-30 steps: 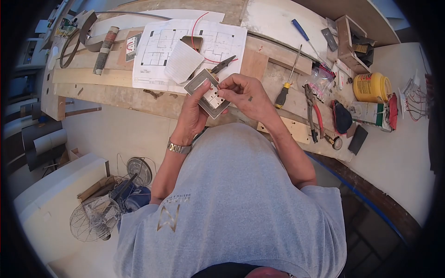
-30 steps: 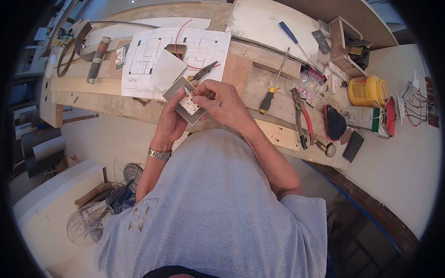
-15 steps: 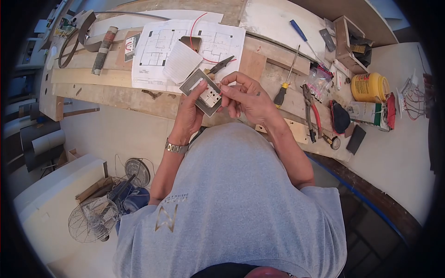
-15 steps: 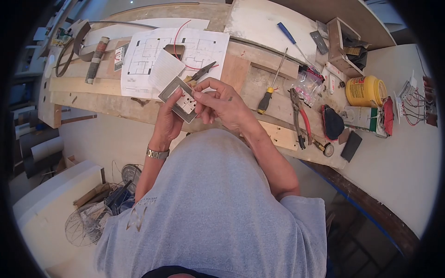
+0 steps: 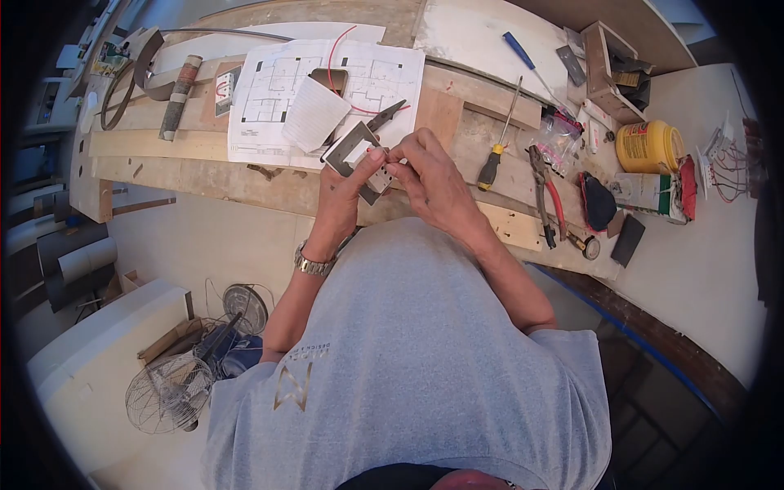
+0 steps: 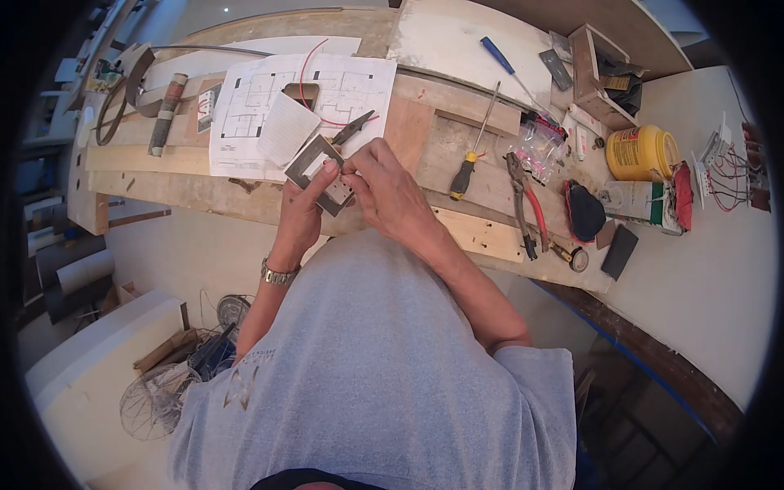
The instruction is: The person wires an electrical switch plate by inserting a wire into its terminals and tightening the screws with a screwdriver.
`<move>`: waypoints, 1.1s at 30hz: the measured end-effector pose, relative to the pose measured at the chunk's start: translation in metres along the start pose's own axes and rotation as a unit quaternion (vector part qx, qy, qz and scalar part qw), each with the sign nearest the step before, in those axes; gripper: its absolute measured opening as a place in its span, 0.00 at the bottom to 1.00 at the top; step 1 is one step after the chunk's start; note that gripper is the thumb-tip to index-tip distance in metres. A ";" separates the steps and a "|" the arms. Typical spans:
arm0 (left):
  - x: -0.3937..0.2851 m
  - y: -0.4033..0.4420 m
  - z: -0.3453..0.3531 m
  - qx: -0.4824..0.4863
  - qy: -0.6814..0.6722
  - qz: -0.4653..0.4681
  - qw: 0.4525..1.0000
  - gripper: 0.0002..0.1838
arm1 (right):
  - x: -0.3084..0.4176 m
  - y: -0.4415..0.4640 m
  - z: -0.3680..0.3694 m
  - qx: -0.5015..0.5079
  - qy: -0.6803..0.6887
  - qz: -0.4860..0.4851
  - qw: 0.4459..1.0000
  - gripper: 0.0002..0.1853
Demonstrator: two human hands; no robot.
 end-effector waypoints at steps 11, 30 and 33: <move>0.005 -0.003 0.002 0.057 -0.121 -0.072 0.988 0.25 | -0.006 -0.005 -0.003 0.049 0.068 0.003 0.996 0.08; 0.027 -0.001 -0.009 0.124 -0.264 -0.253 0.923 0.31 | -0.029 -0.011 0.008 0.044 0.030 -0.067 0.996 0.07; 0.026 -0.002 -0.007 0.123 -0.265 -0.252 0.923 0.31 | -0.033 -0.010 0.011 0.037 0.031 -0.080 0.996 0.06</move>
Point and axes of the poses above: each hand's wrist, its own y-axis towards the middle knuckle, its own z-axis out of the palm, x = y × z, the point moved 1 cm from there along y, towards the middle knuckle, and after that the axes turned 8 degrees about x, right-handed, at the moved point
